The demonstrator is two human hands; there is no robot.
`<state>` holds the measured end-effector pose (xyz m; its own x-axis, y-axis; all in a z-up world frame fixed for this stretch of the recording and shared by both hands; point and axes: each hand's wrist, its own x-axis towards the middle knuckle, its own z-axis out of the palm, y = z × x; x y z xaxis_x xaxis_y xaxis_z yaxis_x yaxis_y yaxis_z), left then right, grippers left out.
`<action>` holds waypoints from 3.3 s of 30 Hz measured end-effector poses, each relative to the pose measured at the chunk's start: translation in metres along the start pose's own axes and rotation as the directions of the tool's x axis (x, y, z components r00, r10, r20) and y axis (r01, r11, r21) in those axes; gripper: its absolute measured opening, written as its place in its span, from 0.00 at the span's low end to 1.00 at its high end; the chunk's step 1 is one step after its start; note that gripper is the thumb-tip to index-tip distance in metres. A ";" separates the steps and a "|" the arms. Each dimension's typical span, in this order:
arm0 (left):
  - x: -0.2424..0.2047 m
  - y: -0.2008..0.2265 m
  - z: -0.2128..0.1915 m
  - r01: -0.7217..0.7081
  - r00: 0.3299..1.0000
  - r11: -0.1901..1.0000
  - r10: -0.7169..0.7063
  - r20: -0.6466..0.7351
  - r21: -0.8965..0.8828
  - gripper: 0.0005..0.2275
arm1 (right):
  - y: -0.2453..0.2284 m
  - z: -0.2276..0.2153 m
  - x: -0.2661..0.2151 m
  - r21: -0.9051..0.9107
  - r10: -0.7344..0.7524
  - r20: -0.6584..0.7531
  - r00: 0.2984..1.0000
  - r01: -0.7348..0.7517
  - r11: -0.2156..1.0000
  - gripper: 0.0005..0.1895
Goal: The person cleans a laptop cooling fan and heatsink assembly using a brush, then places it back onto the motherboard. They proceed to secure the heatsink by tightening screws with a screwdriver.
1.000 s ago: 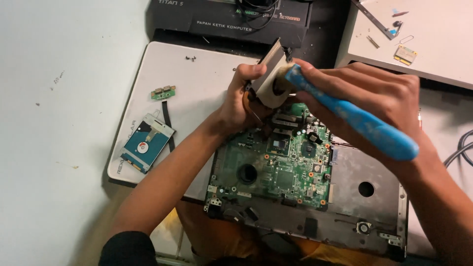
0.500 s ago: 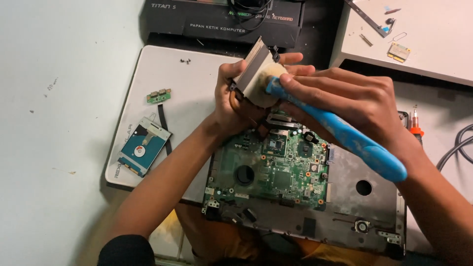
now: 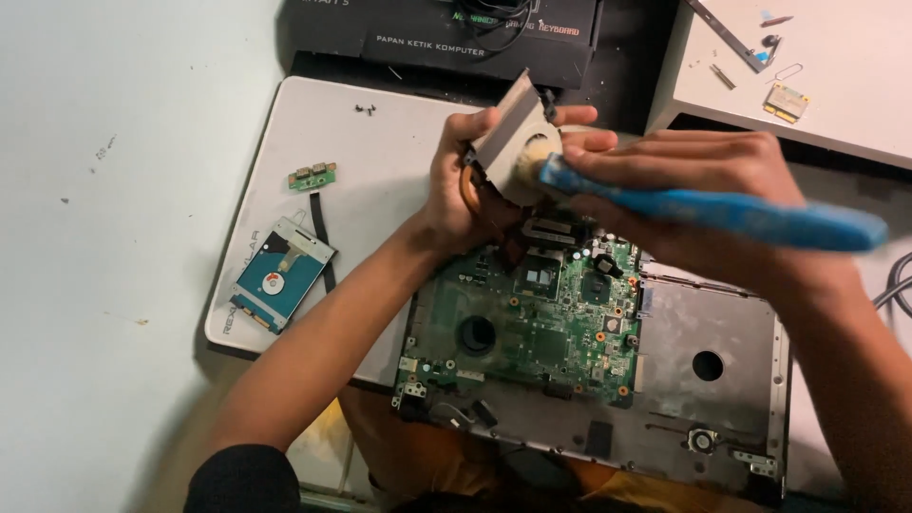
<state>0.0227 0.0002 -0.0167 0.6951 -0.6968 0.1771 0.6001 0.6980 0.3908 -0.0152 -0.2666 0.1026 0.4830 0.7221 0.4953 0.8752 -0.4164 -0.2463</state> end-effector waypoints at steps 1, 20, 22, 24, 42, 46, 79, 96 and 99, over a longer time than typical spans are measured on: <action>0.001 -0.001 -0.002 -0.004 1.000 1.000 0.004 -0.001 0.003 0.44 | 0.003 -0.005 0.001 0.001 -0.005 0.000 1.000 0.005 1.000 0.19; 0.002 -0.007 -0.003 -0.065 0.998 0.992 0.065 0.006 0.112 0.35 | -0.008 0.005 -0.010 -0.202 0.122 -0.085 0.989 -0.137 0.970 0.16; 0.001 -0.005 0.001 -0.070 0.997 0.992 0.067 0.037 0.100 0.33 | -0.011 0.006 -0.004 -0.120 0.115 -0.122 0.986 -0.130 0.984 0.15; -0.001 -0.003 0.007 0.020 0.999 0.988 -0.014 -0.041 0.151 0.38 | -0.017 -0.001 0.005 0.019 0.025 -0.041 0.999 -0.024 1.000 0.17; 0.010 -0.007 -0.023 -0.057 0.998 0.996 0.057 -0.004 0.064 0.36 | 0.001 0.007 -0.003 0.026 0.416 -0.131 0.900 -0.416 0.909 0.17; 0.009 -0.001 -0.011 -0.106 0.989 0.989 0.116 -0.095 0.104 0.29 | -0.009 0.024 -0.002 -0.100 0.196 -0.337 0.921 -0.242 0.965 0.15; 0.000 -0.002 -0.022 -0.021 0.991 0.997 0.011 -0.137 -0.075 0.28 | -0.005 0.020 -0.004 0.478 0.325 -0.228 0.918 -0.185 0.859 0.19; -0.012 0.026 0.018 0.041 0.993 0.970 -0.012 0.119 -0.240 0.50 | -0.007 0.006 0.001 0.463 0.329 -0.080 0.941 -0.257 0.848 0.23; -0.006 0.017 -0.024 -0.242 0.963 0.970 0.242 -0.121 0.015 0.34 | 0.019 0.006 -0.016 0.174 0.351 -0.196 0.916 -0.319 0.932 0.19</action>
<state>0.0382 0.0197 -0.0324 0.8624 -0.4817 0.1557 0.4078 0.8432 0.3502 -0.0063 -0.2827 0.0850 0.7436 0.4073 0.5302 0.6659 -0.5225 -0.5326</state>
